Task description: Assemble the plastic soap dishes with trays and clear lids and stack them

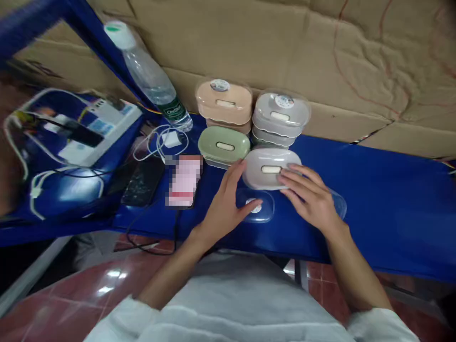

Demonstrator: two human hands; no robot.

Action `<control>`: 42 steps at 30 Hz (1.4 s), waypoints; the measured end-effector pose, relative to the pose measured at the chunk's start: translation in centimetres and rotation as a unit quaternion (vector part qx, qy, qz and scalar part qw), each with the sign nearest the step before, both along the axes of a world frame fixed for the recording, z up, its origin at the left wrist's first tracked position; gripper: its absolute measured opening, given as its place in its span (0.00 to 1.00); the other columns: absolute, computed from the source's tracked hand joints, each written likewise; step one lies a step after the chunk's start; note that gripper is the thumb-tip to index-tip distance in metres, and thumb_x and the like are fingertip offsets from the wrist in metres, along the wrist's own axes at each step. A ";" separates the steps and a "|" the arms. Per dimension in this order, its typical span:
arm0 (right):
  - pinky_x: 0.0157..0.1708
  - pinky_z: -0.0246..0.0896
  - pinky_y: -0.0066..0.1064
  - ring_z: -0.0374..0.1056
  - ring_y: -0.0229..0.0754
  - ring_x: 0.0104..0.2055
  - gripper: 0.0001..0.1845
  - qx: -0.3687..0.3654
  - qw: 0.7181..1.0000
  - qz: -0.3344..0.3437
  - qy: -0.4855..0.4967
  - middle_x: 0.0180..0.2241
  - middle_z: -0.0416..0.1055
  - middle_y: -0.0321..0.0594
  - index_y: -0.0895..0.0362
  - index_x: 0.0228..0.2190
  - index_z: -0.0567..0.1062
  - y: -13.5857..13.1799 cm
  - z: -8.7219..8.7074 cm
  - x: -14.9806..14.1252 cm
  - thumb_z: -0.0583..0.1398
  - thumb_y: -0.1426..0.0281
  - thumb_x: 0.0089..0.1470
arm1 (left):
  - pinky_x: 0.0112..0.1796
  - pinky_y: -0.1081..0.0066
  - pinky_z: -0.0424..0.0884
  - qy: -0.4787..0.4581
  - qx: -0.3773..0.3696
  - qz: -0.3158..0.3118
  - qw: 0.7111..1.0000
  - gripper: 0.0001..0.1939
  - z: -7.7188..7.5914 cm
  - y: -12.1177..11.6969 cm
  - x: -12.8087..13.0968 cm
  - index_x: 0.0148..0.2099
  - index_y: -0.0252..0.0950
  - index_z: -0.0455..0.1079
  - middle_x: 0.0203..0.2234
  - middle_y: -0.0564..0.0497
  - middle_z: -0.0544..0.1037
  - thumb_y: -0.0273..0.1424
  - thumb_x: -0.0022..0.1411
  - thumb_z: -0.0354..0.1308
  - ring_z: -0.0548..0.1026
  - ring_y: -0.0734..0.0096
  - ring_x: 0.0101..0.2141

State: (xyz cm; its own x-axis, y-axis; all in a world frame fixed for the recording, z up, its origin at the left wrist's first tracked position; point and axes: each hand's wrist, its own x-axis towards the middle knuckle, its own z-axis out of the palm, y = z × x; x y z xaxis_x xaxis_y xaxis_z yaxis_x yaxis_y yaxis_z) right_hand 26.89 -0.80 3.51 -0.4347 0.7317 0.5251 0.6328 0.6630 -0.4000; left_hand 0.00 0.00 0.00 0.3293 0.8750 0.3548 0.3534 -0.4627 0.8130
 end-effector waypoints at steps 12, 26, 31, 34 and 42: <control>0.63 0.72 0.53 0.74 0.51 0.62 0.28 -0.056 0.993 -0.011 0.102 0.56 0.81 0.42 0.49 0.62 0.77 -3.6 -1.3 -1.4 0.68 0.77 0.63 | 0.67 0.47 0.68 -0.091 -0.125 -0.034 0.987 0.58 -0.9 -0.9 -0.1 0.80 0.48 0.46 0.75 0.37 0.58 0.49 0.59 0.76 0.64 0.43 0.71; 0.63 0.70 0.55 0.75 0.55 0.60 0.13 0.007 0.947 -0.321 -0.005 0.53 0.82 0.49 0.54 0.52 0.82 -3.2 -3.2 6.8 0.64 0.67 0.69 | 0.70 0.43 0.58 0.256 -0.007 -0.037 0.966 0.39 -0.6 -1.6 1.4 0.75 0.41 0.58 0.70 0.36 0.69 0.44 0.70 0.67 0.68 0.47 0.69; 0.68 0.61 0.62 0.70 0.59 0.66 0.18 -0.023 0.937 -0.346 -0.052 0.60 0.77 0.52 0.56 0.57 0.80 -2.7 -4.2 7.8 0.56 0.64 0.73 | 0.70 0.38 0.56 0.268 0.006 -0.038 0.963 0.44 -1.3 -2.0 2.3 0.79 0.40 0.49 0.74 0.31 0.61 0.49 0.72 0.63 0.63 0.44 0.72; 0.70 0.57 0.59 0.64 0.58 0.71 0.24 -0.034 0.958 -0.271 -0.086 0.67 0.71 0.52 0.54 0.66 0.72 -2.8 -3.5 5.4 0.55 0.63 0.74 | 0.69 0.36 0.58 0.220 0.024 -0.074 0.972 0.47 -1.2 -2.4 3.0 0.80 0.42 0.46 0.77 0.30 0.51 0.51 0.71 0.63 0.57 0.40 0.75; 0.73 0.50 0.57 0.53 0.57 0.77 0.31 -0.082 0.979 -0.085 -0.167 0.74 0.61 0.50 0.54 0.72 0.64 2.9 -1.9 0.2 0.56 0.59 0.74 | 0.67 0.48 0.65 0.205 0.122 0.078 0.968 0.30 1.1 0.4 0.4 0.75 0.40 0.58 0.71 0.34 0.64 0.36 0.76 0.59 0.64 0.46 0.71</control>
State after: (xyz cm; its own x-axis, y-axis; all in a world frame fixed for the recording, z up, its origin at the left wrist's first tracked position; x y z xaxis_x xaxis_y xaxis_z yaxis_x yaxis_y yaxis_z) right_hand 27.08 2.11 1.64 -0.4270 0.8706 0.2444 0.8419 0.4814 -0.2439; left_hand 0.44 0.38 1.11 0.3573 0.8318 0.4249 0.7047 -0.5386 0.4619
